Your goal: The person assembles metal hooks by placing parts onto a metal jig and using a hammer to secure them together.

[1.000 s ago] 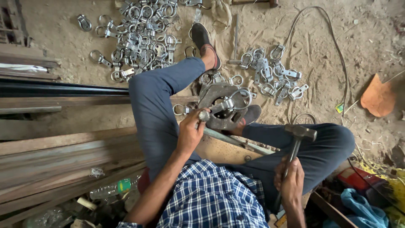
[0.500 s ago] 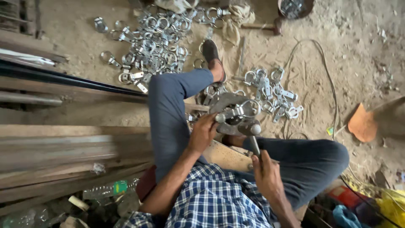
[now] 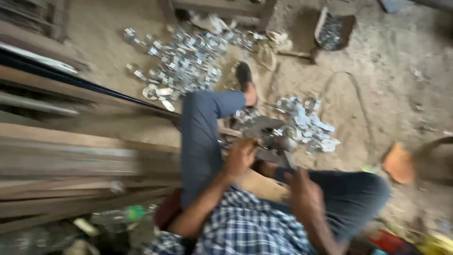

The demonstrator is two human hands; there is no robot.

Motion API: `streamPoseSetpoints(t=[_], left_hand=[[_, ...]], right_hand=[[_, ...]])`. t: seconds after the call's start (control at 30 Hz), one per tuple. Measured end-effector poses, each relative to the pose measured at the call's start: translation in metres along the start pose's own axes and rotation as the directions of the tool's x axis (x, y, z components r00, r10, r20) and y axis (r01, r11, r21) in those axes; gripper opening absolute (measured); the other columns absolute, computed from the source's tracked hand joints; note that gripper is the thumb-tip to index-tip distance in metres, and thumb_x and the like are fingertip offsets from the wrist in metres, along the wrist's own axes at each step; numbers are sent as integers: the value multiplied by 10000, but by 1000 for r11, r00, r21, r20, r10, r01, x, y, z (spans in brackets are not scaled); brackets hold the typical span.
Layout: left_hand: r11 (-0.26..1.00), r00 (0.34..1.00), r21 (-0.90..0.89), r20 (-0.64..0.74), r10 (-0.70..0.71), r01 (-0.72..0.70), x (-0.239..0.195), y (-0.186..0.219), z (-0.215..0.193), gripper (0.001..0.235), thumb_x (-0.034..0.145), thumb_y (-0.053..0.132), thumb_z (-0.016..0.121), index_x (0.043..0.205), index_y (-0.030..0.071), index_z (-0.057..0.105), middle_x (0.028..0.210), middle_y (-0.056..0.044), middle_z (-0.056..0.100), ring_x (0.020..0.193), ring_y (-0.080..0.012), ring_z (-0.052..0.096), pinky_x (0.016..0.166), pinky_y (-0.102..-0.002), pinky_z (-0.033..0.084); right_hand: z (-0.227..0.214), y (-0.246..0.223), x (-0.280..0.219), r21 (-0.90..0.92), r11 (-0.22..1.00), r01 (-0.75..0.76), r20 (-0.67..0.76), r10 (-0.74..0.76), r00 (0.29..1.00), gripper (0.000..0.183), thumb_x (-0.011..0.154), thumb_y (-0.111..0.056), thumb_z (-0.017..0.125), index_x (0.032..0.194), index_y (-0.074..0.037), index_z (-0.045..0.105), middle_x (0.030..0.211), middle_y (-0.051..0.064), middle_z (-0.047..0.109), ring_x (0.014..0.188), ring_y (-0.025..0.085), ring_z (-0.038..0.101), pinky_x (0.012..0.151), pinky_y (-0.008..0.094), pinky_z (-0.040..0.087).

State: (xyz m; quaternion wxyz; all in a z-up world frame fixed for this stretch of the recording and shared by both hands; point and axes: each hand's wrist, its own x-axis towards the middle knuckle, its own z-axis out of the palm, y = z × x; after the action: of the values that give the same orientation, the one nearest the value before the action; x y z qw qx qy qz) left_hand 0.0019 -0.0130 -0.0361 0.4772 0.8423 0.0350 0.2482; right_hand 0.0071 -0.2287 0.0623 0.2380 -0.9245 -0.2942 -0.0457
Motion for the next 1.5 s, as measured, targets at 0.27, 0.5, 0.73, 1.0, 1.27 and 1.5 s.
streamPoseSetpoints(t=[0.27,0.5,0.73,1.0,1.27,1.5], left_hand=[[993,995,-95,-59,-76,71,-4,16,-24,237,974,103,626,1197,51,687,1114,-141,737,1017,-320,701,866,-411,546],[813,861,-374,-69,-503,445,-18,32,-37,159,1045,175,617,1101,28,643,985,-108,748,844,-170,690,733,-316,550],[844,877,-268,11,-480,465,-24,29,-28,175,1044,186,619,1115,26,627,1009,-99,756,922,-172,738,796,-341,584],[813,836,-231,4,-549,535,-1,27,-35,140,1012,150,639,1093,36,648,950,-90,758,772,-156,700,715,-317,551],[813,884,-399,-12,-468,425,8,32,-43,168,1028,82,614,1175,8,648,1162,-75,765,873,-66,651,765,-256,535],[794,894,-439,49,-446,420,19,26,-41,172,1047,70,597,1197,-8,628,1165,-72,746,752,-61,516,673,-257,468]], right_hand=[[-52,58,-64,178,864,-470,94,461,883,268,1056,-246,523,907,-24,504,558,179,534,483,384,571,489,476,379],[-32,79,-118,385,534,-753,221,739,637,391,1108,-337,441,859,-53,542,599,53,498,510,157,455,472,336,360],[-19,89,-114,541,426,-725,229,755,615,403,1136,-345,400,848,-76,482,610,1,421,506,103,379,464,277,298],[-21,83,-107,565,359,-743,265,774,575,369,1126,-340,410,865,-92,491,640,-16,433,528,82,385,469,260,311],[-22,81,-107,550,351,-758,262,789,556,369,1130,-340,415,896,-74,522,646,-16,433,530,88,375,479,266,292],[-26,77,-98,424,445,-789,251,779,574,404,1125,-346,403,883,-51,535,619,16,457,514,110,419,474,287,343]])
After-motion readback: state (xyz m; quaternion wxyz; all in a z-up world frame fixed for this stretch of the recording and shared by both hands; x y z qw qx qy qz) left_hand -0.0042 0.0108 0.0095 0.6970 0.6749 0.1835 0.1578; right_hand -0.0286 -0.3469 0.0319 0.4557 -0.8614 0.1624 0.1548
